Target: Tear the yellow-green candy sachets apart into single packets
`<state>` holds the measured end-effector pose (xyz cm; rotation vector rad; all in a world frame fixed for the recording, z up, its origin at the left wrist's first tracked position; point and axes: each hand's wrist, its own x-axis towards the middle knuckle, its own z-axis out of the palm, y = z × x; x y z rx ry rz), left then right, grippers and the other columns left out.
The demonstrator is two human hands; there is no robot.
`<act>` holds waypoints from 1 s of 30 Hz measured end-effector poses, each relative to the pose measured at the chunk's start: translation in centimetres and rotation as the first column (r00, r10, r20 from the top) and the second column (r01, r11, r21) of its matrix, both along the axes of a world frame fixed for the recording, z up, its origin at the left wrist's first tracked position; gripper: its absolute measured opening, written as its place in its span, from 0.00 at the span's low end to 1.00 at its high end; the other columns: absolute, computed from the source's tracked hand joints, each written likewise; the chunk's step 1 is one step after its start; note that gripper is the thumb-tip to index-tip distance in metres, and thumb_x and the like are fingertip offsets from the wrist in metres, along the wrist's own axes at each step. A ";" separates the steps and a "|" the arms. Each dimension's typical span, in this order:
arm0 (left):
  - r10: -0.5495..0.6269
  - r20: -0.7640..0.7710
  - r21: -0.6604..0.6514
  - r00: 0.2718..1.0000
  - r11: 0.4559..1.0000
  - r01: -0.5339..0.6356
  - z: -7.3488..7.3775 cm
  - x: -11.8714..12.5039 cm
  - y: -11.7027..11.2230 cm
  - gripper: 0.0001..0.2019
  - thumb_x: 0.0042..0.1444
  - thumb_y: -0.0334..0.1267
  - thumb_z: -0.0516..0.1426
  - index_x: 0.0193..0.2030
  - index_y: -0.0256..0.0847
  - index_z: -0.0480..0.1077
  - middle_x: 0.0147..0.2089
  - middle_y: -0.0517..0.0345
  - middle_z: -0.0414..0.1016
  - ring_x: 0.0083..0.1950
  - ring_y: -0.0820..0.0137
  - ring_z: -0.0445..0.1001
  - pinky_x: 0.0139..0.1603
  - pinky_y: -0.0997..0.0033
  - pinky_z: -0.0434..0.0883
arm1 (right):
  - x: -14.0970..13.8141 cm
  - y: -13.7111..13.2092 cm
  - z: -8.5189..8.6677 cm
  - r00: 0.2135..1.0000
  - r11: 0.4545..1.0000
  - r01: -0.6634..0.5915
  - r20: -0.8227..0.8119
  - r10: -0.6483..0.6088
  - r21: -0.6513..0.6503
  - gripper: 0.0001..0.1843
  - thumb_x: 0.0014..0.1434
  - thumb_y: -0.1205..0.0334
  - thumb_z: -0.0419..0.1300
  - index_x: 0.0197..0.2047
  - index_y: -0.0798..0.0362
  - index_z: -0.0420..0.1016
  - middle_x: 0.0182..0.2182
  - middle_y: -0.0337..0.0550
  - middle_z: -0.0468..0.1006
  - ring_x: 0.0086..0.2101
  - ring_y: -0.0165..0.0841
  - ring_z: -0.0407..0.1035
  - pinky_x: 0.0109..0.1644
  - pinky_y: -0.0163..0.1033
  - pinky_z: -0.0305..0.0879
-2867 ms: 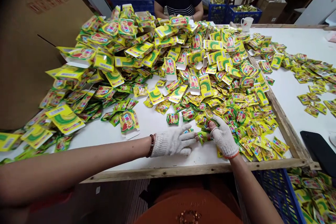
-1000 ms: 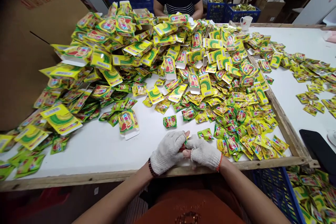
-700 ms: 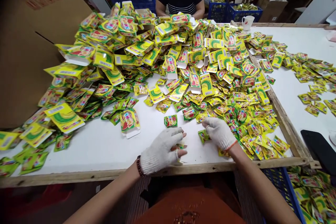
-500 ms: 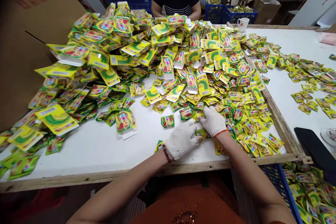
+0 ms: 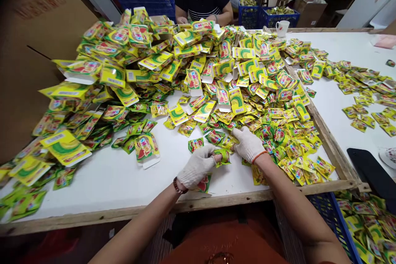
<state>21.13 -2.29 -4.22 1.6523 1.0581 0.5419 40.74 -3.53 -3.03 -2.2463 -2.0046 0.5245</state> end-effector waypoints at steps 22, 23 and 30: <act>0.198 0.332 -0.291 0.922 0.951 -0.099 0.4 -0.9 -0.4 0.16 0.51 0.42 0.60 0.43 0.35 0.75 0.38 0.54 0.79 0.37 0.67 0.75 0.38 0.70 0.73 | -0.8 -2.1 2.3 0.792 0.976 -0.209 -0.575 0.205 0.060 0.10 0.58 0.61 0.54 0.27 0.54 0.67 0.26 0.37 0.67 0.30 0.29 0.61 0.34 0.34 0.56; 0.190 0.336 -0.289 0.922 0.953 -0.091 0.4 -1.0 -0.3 0.16 0.52 0.43 0.60 0.43 0.35 0.75 0.38 0.54 0.79 0.37 0.67 0.75 0.37 0.70 0.73 | -0.8 -1.9 2.3 0.795 0.976 -0.213 -0.572 0.202 0.049 0.09 0.58 0.61 0.54 0.27 0.54 0.67 0.26 0.36 0.67 0.29 0.29 0.61 0.33 0.34 0.56; 0.244 0.401 -0.329 0.883 0.938 -0.110 0.4 -0.8 -0.6 0.18 0.48 0.43 0.66 0.42 0.35 0.71 0.38 0.53 0.78 0.37 0.68 0.75 0.39 0.70 0.73 | -1.6 -2.8 0.7 0.779 0.989 0.017 -0.622 0.077 0.144 0.07 0.58 0.57 0.57 0.34 0.52 0.69 0.30 0.40 0.71 0.31 0.32 0.65 0.35 0.36 0.63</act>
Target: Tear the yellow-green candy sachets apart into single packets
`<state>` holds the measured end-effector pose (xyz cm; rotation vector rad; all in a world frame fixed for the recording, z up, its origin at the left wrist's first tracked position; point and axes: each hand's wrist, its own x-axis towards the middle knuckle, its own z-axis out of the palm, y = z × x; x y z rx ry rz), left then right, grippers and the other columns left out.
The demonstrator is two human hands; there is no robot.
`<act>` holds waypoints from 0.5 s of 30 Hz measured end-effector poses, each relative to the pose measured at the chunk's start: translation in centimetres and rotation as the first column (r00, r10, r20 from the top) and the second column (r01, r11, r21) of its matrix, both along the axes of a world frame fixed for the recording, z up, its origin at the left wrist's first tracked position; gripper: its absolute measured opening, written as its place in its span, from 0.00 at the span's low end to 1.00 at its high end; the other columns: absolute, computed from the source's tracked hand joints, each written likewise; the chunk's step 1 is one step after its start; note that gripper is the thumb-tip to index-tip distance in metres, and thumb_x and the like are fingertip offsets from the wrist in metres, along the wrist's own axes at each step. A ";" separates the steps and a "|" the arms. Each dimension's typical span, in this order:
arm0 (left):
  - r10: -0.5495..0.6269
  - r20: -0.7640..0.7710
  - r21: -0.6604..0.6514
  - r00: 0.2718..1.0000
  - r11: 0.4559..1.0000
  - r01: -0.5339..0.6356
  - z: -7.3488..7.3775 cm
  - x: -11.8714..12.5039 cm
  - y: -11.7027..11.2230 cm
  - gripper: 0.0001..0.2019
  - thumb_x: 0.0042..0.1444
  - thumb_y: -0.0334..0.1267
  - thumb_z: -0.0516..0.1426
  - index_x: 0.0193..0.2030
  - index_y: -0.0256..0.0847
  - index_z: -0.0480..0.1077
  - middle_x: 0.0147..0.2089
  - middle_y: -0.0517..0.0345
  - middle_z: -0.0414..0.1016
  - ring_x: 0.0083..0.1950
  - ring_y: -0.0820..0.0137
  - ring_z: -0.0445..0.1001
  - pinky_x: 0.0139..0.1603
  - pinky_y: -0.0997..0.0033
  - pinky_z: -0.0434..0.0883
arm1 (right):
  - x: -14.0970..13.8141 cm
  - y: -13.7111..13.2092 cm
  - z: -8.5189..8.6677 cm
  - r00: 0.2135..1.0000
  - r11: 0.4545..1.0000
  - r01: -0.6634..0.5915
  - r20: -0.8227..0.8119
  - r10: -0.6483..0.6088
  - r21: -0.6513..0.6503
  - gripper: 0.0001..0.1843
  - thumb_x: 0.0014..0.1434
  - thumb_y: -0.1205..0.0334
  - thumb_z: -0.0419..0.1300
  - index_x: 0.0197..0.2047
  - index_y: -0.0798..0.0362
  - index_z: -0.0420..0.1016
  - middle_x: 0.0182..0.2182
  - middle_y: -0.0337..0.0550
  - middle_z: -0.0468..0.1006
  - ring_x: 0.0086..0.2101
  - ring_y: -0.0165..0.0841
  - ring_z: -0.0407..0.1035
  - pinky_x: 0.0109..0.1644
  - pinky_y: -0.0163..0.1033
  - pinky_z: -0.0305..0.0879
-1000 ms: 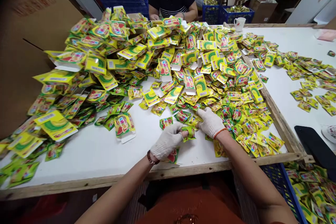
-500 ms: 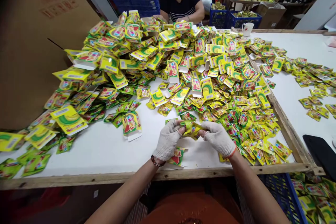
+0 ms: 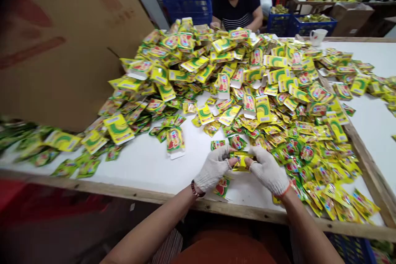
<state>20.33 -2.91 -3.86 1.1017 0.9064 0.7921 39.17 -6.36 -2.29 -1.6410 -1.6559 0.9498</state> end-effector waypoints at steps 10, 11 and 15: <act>0.133 -0.707 0.564 0.694 0.699 0.440 1.1 -5.5 2.1 0.12 0.64 0.33 0.48 0.45 0.38 0.73 0.42 0.51 0.77 0.44 0.66 0.75 0.49 0.66 0.71 | -2.0 -0.6 -0.7 0.954 0.972 -0.031 -0.297 -0.041 -0.235 0.26 0.54 0.43 0.63 0.48 0.55 0.73 0.27 0.42 0.75 0.23 0.32 0.66 0.26 0.39 0.67; 0.186 -0.749 0.572 0.636 0.666 0.479 1.5 -7.4 3.1 0.14 0.64 0.29 0.46 0.45 0.38 0.73 0.45 0.49 0.77 0.49 0.63 0.74 0.54 0.61 0.69 | -1.9 -0.7 -0.7 0.958 0.972 -0.014 -0.281 -0.054 -0.234 0.27 0.54 0.43 0.63 0.48 0.55 0.73 0.26 0.42 0.74 0.23 0.32 0.66 0.26 0.38 0.66; 0.401 -0.850 0.525 0.342 0.584 0.619 2.3 -15.4 7.4 0.19 0.56 0.24 0.53 0.53 0.42 0.71 0.63 0.44 0.67 0.67 0.49 0.59 0.65 0.34 0.51 | -1.4 -0.9 -1.3 0.959 0.973 0.028 -0.268 -0.091 -0.230 0.25 0.56 0.41 0.61 0.45 0.55 0.72 0.26 0.41 0.73 0.24 0.31 0.67 0.24 0.35 0.64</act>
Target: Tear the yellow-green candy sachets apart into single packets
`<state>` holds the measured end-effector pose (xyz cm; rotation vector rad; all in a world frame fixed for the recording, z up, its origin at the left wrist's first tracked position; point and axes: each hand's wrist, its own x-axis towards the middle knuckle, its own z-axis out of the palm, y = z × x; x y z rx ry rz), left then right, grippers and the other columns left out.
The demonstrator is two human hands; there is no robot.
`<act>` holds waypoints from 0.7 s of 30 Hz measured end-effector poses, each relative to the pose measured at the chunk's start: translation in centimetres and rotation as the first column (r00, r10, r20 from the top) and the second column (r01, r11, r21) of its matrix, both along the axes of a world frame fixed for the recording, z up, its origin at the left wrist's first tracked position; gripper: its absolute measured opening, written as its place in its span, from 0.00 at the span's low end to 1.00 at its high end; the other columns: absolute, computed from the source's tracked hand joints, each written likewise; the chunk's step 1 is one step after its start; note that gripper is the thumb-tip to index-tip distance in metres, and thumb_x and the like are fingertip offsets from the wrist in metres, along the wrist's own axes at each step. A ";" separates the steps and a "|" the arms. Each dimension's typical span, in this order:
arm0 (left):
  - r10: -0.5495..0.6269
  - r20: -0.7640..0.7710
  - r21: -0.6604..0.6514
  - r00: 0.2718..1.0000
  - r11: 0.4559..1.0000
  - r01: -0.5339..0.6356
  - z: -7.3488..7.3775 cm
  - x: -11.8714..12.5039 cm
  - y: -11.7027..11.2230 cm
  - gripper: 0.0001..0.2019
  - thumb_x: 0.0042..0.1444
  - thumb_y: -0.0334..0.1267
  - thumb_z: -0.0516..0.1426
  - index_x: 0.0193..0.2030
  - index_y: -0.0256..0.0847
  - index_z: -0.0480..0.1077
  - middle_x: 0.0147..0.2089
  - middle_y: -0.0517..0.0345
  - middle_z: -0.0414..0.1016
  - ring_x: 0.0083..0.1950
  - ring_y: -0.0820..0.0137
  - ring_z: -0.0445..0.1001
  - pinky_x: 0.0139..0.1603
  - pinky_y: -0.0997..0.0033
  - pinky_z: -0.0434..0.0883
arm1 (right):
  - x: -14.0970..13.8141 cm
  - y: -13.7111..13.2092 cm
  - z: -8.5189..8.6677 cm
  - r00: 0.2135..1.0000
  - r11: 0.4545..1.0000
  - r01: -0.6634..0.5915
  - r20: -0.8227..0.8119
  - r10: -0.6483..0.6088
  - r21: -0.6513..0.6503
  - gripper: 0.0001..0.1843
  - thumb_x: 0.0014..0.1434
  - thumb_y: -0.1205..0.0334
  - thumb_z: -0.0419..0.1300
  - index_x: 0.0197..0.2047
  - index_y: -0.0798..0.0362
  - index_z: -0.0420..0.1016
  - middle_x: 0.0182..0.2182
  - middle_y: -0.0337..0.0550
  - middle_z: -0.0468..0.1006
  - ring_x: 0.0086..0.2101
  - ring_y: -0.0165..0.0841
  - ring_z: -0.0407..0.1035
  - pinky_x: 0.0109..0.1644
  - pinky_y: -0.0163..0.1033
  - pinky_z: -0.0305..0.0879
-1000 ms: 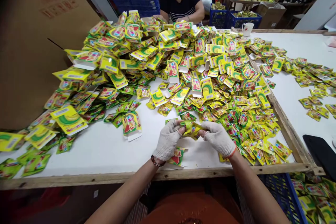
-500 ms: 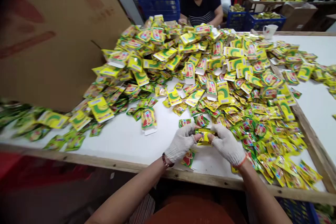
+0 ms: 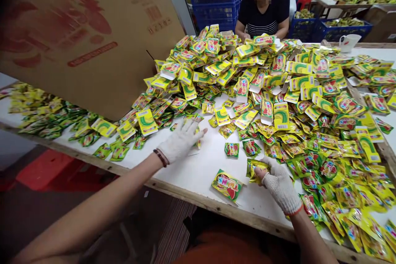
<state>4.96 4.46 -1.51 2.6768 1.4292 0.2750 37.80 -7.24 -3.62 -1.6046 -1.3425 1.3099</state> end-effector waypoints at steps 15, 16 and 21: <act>-0.141 0.176 -0.076 0.974 0.985 0.156 -2.0 9.8 -4.4 0.19 0.47 0.39 0.58 0.48 0.38 0.65 0.44 0.47 0.72 0.44 0.58 0.72 0.47 0.58 0.72 | -1.3 0.1 0.8 0.924 0.851 0.328 0.048 -0.379 0.410 0.20 0.60 0.44 0.58 0.40 0.53 0.74 0.28 0.41 0.75 0.26 0.32 0.66 0.30 0.37 0.65; -0.144 0.198 -0.061 0.970 0.985 0.159 -2.6 10.9 -5.0 0.19 0.49 0.41 0.59 0.48 0.38 0.65 0.44 0.47 0.72 0.44 0.57 0.72 0.47 0.57 0.72 | -1.4 0.2 0.8 0.917 0.840 0.340 0.047 -0.395 0.423 0.19 0.60 0.45 0.58 0.41 0.53 0.74 0.28 0.41 0.75 0.27 0.33 0.67 0.31 0.37 0.66; -0.118 0.317 0.025 0.941 0.993 0.116 -5.0 13.6 -6.3 0.20 0.51 0.43 0.59 0.48 0.37 0.64 0.45 0.44 0.72 0.46 0.55 0.72 0.48 0.54 0.73 | -0.8 0.3 0.8 0.911 0.842 0.286 0.143 -0.387 0.458 0.15 0.62 0.49 0.56 0.36 0.53 0.75 0.28 0.40 0.76 0.30 0.32 0.68 0.36 0.35 0.66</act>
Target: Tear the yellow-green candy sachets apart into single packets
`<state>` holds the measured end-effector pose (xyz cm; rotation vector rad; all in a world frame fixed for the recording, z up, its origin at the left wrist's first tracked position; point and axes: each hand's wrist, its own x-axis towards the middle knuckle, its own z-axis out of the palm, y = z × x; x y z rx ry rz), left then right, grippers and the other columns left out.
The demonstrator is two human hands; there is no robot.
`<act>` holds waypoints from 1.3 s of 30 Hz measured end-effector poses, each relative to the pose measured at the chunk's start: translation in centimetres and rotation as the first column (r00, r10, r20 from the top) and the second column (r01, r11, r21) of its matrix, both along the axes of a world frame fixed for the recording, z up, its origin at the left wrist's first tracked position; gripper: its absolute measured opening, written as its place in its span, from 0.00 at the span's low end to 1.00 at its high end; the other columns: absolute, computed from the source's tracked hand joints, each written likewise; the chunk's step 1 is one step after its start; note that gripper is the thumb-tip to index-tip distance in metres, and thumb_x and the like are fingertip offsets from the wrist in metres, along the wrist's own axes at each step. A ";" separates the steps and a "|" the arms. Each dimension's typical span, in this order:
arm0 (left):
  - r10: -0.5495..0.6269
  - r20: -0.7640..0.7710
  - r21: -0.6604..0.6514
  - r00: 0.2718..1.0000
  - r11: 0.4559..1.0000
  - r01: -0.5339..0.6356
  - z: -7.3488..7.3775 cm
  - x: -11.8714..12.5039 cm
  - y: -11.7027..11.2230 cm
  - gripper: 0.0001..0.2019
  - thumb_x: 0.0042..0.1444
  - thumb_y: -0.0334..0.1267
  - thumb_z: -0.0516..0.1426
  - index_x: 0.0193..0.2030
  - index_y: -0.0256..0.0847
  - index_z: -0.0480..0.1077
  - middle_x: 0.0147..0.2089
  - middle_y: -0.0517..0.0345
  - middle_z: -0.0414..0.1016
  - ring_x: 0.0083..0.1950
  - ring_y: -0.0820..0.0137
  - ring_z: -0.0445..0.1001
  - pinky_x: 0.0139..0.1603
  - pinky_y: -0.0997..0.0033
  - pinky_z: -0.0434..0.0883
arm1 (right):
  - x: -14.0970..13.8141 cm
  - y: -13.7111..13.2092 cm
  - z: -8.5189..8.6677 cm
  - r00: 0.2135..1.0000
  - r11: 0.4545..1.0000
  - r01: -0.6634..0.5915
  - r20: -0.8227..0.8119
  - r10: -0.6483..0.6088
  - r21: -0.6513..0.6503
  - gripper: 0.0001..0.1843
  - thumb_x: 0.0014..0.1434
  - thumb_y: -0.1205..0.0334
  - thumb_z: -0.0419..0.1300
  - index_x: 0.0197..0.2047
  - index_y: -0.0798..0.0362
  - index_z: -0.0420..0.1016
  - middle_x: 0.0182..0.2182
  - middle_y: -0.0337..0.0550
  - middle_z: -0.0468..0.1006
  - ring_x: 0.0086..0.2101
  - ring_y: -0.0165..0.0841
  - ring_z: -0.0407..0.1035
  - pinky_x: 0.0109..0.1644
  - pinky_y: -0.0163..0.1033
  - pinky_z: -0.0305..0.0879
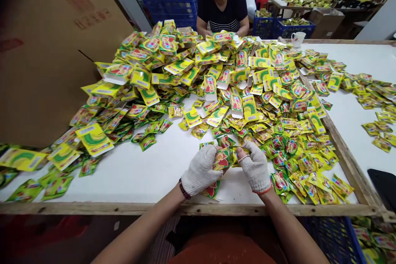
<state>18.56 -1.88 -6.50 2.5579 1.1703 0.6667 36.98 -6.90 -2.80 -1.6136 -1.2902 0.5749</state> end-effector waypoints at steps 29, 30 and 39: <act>-0.112 0.007 0.250 0.994 0.962 0.106 -0.7 0.3 -0.7 0.26 0.46 0.36 0.59 0.54 0.35 0.65 0.44 0.44 0.75 0.43 0.55 0.74 0.44 0.54 0.74 | 1.4 -0.5 0.3 0.887 0.945 -0.239 0.346 0.307 -0.224 0.06 0.59 0.68 0.54 0.36 0.52 0.72 0.34 0.44 0.75 0.36 0.35 0.67 0.41 0.38 0.61; -0.124 -0.001 0.248 0.992 0.961 0.120 -0.8 0.3 -0.7 0.26 0.46 0.36 0.59 0.54 0.35 0.66 0.43 0.44 0.75 0.43 0.55 0.74 0.43 0.54 0.74 | 1.3 -0.5 0.3 0.883 0.949 -0.239 0.360 0.301 -0.208 0.07 0.58 0.69 0.53 0.33 0.52 0.72 0.33 0.44 0.75 0.35 0.35 0.67 0.41 0.39 0.60; -0.087 0.031 0.177 0.996 0.981 0.080 -0.9 0.1 -0.9 0.27 0.48 0.37 0.59 0.56 0.34 0.65 0.47 0.41 0.75 0.47 0.53 0.74 0.47 0.53 0.73 | 1.4 -1.5 0.7 0.959 0.899 -0.284 -0.112 0.262 -0.333 0.13 0.56 0.58 0.59 0.44 0.52 0.75 0.35 0.41 0.78 0.29 0.30 0.68 0.34 0.35 0.66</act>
